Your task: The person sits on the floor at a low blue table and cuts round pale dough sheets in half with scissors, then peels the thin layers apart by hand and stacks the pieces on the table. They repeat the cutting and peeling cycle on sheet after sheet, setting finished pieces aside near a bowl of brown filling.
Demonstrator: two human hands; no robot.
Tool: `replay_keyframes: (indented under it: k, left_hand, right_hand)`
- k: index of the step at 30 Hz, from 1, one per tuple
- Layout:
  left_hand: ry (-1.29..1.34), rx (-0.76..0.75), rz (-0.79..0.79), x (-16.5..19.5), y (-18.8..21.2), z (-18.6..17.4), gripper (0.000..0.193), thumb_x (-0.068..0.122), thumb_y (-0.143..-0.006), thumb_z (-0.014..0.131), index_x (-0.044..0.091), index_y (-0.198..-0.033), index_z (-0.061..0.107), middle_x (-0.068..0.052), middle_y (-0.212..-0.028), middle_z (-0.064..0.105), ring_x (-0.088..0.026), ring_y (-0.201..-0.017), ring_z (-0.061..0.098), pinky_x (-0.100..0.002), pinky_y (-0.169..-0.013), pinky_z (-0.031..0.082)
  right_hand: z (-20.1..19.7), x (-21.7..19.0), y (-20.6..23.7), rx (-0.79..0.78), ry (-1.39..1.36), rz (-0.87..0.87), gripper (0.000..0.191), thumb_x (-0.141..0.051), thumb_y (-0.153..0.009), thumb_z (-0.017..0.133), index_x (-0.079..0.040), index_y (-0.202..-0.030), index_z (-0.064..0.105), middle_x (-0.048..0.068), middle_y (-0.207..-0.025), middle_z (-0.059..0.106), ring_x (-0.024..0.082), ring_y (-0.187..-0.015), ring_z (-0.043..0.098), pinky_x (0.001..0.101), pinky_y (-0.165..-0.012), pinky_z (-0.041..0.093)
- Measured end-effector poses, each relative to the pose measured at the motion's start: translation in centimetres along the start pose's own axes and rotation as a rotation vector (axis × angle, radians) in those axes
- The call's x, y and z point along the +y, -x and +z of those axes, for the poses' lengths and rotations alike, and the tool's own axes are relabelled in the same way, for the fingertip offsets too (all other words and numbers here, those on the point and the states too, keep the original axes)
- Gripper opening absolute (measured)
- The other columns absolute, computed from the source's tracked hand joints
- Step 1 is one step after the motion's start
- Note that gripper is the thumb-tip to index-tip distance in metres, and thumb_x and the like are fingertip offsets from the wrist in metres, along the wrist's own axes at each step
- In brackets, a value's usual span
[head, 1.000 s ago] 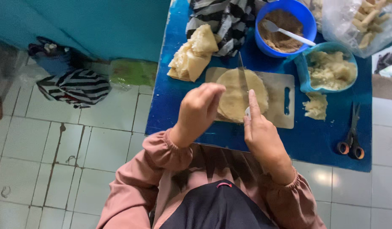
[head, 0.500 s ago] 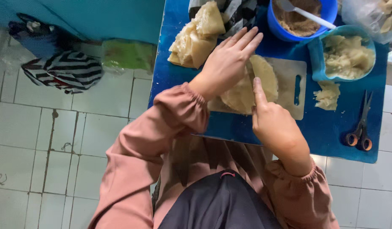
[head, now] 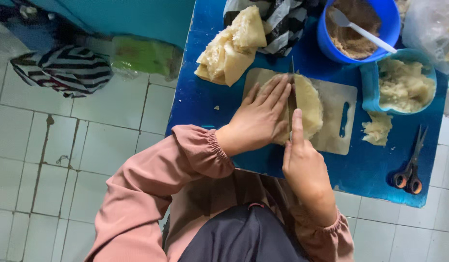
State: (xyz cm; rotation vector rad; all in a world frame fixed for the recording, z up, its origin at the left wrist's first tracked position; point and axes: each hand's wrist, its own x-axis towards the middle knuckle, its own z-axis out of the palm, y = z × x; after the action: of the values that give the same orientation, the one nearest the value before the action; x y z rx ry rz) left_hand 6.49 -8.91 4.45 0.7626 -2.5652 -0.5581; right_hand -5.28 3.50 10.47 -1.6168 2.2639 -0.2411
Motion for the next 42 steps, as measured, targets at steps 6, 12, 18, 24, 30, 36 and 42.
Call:
replay_keyframes:
  k: [6,12,18,24,30,36,42]
  left_hand:
    - [-0.049,0.009,-0.012,0.2,0.2,-0.1,0.085,0.048,-0.097,0.057,-0.006,-0.157,0.030,-0.020,-0.168,0.021,-0.033,-0.158,0.019,-0.056,-0.126,0.021]
    - [-0.063,0.000,-0.009,0.5,0.2,-0.3,0.087,0.047,-0.094,0.058,-0.006,-0.157,0.029,-0.021,-0.167,0.021,-0.034,-0.157,0.019,-0.056,-0.126,0.020]
    - [-0.052,-0.005,-0.003,0.4,0.3,-0.5,0.086,0.046,-0.096,0.057,-0.006,-0.158,0.028,-0.021,-0.168,0.019,-0.033,-0.158,0.017,-0.056,-0.127,0.019]
    - [-0.052,-0.016,0.000,0.3,0.3,-0.5,0.086,0.046,-0.097,0.056,-0.006,-0.158,0.027,-0.021,-0.168,0.018,-0.033,-0.158,0.017,-0.056,-0.126,0.019]
    - [-0.070,-0.020,-0.009,0.4,0.2,-0.7,0.084,0.046,-0.098,0.056,-0.006,-0.158,0.027,-0.022,-0.168,0.019,-0.034,-0.158,0.018,-0.055,-0.127,0.019]
    - [-0.057,-0.030,-0.016,0.5,0.2,-1.0,0.087,0.047,-0.095,0.057,-0.007,-0.158,0.028,-0.021,-0.168,0.020,-0.033,-0.158,0.019,-0.055,-0.127,0.020]
    - [-0.052,-0.029,-0.012,0.5,0.2,-1.3,0.085,0.047,-0.098,0.057,-0.007,-0.158,0.029,-0.021,-0.169,0.020,-0.034,-0.158,0.019,-0.055,-0.127,0.020]
  right_hand:
    - [1.0,0.1,0.4,0.043,-0.077,0.027,0.075,-0.012,-0.100,0.055,-0.016,-0.164,0.016,0.027,-0.095,0.070,0.051,-0.078,0.066,0.0548,-0.066,0.053]
    - [2.0,0.1,2.6,0.431,-0.312,-0.181,0.068,-0.001,-0.107,0.052,-0.005,-0.166,0.020,0.034,-0.132,0.064,0.046,-0.102,0.071,0.0419,-0.079,0.058]
    - [2.6,0.3,5.7,0.277,-0.356,-0.053,0.067,0.000,-0.102,0.053,-0.002,-0.162,0.025,0.032,-0.114,0.067,0.039,-0.085,0.072,0.0384,-0.070,0.056]
    - [2.4,0.8,6.2,0.234,-0.333,0.006,0.066,-0.002,-0.101,0.054,-0.003,-0.161,0.027,0.032,-0.112,0.068,0.038,-0.080,0.072,0.0393,-0.066,0.057]
    - [2.6,0.8,5.8,0.184,-0.273,-0.033,0.068,-0.004,-0.100,0.055,-0.006,-0.162,0.025,0.033,-0.115,0.067,0.044,-0.084,0.072,0.0444,-0.064,0.057]
    - [2.5,0.7,6.1,0.130,-0.246,0.067,0.069,-0.006,-0.099,0.056,-0.009,-0.161,0.025,0.033,-0.118,0.066,0.050,-0.090,0.069,0.0487,-0.065,0.056]
    - [2.4,0.8,7.0,0.142,-0.299,0.078,0.069,-0.006,-0.097,0.055,-0.007,-0.160,0.026,0.035,-0.124,0.064,0.053,-0.094,0.067,0.0482,-0.067,0.057]
